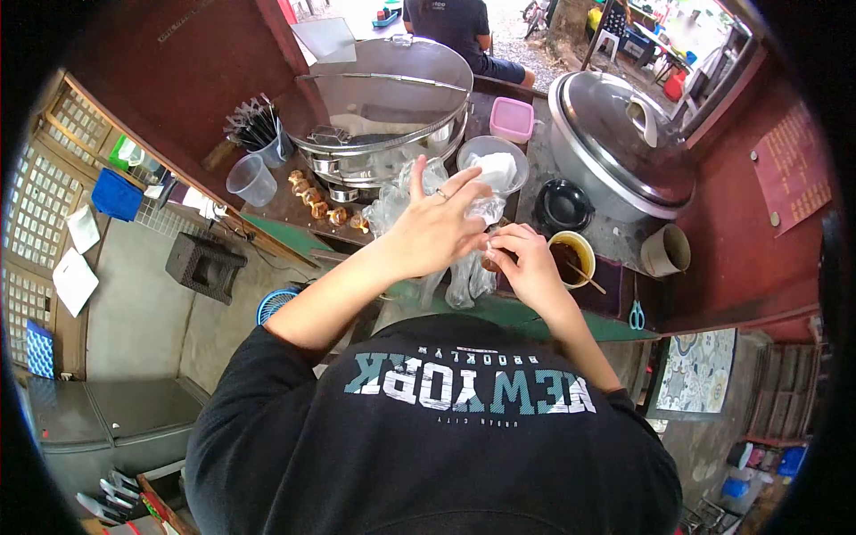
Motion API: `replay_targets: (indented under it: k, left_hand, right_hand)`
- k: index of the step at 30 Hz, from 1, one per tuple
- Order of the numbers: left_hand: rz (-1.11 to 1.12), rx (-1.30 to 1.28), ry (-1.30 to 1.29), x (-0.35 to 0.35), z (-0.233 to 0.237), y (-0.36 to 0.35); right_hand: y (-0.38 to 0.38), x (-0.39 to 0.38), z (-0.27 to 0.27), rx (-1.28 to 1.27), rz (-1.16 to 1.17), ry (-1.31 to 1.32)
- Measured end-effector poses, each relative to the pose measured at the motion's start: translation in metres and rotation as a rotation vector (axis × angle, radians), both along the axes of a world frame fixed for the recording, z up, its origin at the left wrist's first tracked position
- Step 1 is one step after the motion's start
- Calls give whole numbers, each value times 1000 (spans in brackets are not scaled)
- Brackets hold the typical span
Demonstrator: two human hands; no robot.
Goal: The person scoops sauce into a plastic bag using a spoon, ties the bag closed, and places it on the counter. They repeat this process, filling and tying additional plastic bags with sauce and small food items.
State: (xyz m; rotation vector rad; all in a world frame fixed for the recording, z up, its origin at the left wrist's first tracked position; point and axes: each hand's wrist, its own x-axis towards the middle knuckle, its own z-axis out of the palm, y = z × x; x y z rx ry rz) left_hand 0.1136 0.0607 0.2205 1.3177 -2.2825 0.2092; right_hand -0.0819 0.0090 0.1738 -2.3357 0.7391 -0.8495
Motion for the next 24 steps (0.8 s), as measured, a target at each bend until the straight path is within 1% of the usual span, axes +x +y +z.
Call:
replay_targets:
  k: [1, 3, 4, 6, 7, 10, 11, 14, 15, 18, 19, 20, 21, 22, 23, 24]
  left_hand:
    - [-53, 22, 2, 1, 1, -1]
    - [-162, 69, 5, 4, 3, -2]
    - [-139, 288, 62, 5, 6, -3]
    - [-87, 723, 174, 6, 14, -4]
    - [-172, 499, 255, 11, 5, -4]
    - [-326, 564, 331, 28, 8, -7]
    - [-319, 727, 337, 33, 11, -7]
    - [-486, 690, 433, 48, 8, -21]
    - [-502, 703, 482, 51, -4, -27]
    - [-448, 588, 897, 16, -67, -28]
    - [-344, 525, 935, 0, -79, -15]
    - [-240, 462, 973, -17, -86, -2]
    - [-196, 195, 776, -31, -83, 0]
    - [-95, 286, 787, -37, -84, 11]
    - [-17, 348, 794, -42, -96, 14]
    - [64, 411, 801, -46, -94, 15]
  right_hand:
    - [3, 0, 7, -31, -10, 6]
    - [6, -1, 9, 32, -9, -8]
    - [8, -1, 10, 65, -10, -15]
    - [8, -2, 15, 36, -14, -16]
    - [9, -3, 19, 20, -16, -16]
    - [13, -9, 34, 283, 22, -22]
    - [15, -10, 39, 316, 90, -20]
    - [20, -10, 44, 515, 131, -108]
    - [17, -8, 45, 592, 172, -164]
    - [19, 12, 44, 979, 76, -499]
    - [22, 18, 43, 1031, 35, -626]
    - [22, 20, 40, 1008, -4, -610]
    - [20, 21, 34, 987, -43, -593]
    - [20, 22, 25, 967, -82, -575]
    - [18, 23, 14, 887, -160, -556]
    - [19, 23, 8, 871, -191, -570]
